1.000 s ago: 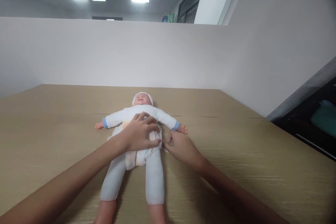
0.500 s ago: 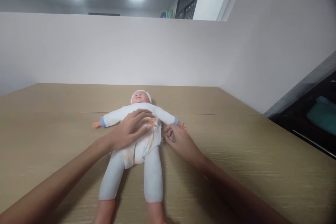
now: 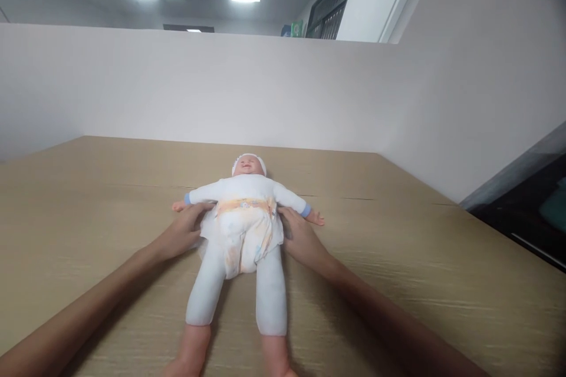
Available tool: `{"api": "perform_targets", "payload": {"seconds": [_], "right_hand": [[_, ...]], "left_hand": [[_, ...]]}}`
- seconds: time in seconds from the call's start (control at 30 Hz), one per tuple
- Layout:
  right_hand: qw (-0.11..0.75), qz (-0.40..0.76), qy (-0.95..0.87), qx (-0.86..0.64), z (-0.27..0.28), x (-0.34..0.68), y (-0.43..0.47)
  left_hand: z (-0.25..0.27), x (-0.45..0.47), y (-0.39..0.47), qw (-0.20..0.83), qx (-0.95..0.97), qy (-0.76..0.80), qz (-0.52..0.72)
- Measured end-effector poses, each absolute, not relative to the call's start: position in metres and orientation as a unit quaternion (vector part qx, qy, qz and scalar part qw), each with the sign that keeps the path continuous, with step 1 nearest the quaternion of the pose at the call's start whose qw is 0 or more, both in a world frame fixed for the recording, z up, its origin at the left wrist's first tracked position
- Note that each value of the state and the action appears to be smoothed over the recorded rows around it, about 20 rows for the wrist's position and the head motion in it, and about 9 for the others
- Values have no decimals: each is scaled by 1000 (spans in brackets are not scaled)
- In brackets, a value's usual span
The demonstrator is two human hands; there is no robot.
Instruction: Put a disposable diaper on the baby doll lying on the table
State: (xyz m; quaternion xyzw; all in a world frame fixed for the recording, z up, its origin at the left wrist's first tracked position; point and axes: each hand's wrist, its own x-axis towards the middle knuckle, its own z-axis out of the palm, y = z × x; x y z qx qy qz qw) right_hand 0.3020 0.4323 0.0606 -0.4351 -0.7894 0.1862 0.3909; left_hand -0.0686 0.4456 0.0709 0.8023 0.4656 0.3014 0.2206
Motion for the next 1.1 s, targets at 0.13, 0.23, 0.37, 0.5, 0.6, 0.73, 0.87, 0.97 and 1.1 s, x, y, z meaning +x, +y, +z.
{"api": "perform_targets", "payload": {"seconds": [0.13, 0.23, 0.37, 0.5, 0.6, 0.73, 0.87, 0.97, 1.1], "right_hand": [[396, 234, -785, -416, 63, 300, 438], [387, 242, -793, -403, 66, 306, 437], [370, 236, -809, -392, 67, 311, 434], [379, 233, -801, -400, 67, 304, 431], [394, 243, -783, -415, 67, 296, 430], [424, 240, -776, -402, 67, 289, 430], [432, 239, -776, -392, 69, 287, 432], [415, 260, -779, -392, 71, 291, 434], [401, 270, -783, -392, 74, 298, 434]], "left_hand": [[74, -54, 455, 238, 815, 448, 281], [78, -52, 457, 287, 795, 457, 277], [78, -55, 455, 338, 769, 462, 283], [82, -48, 453, 337, 777, 428, 317], [87, -40, 451, 339, 776, 408, 342], [89, -37, 448, 368, 766, 404, 340], [86, -36, 450, 341, 783, 386, 348], [79, -31, 457, 292, 790, 401, 359], [68, -30, 466, 208, 805, 432, 351]]}}
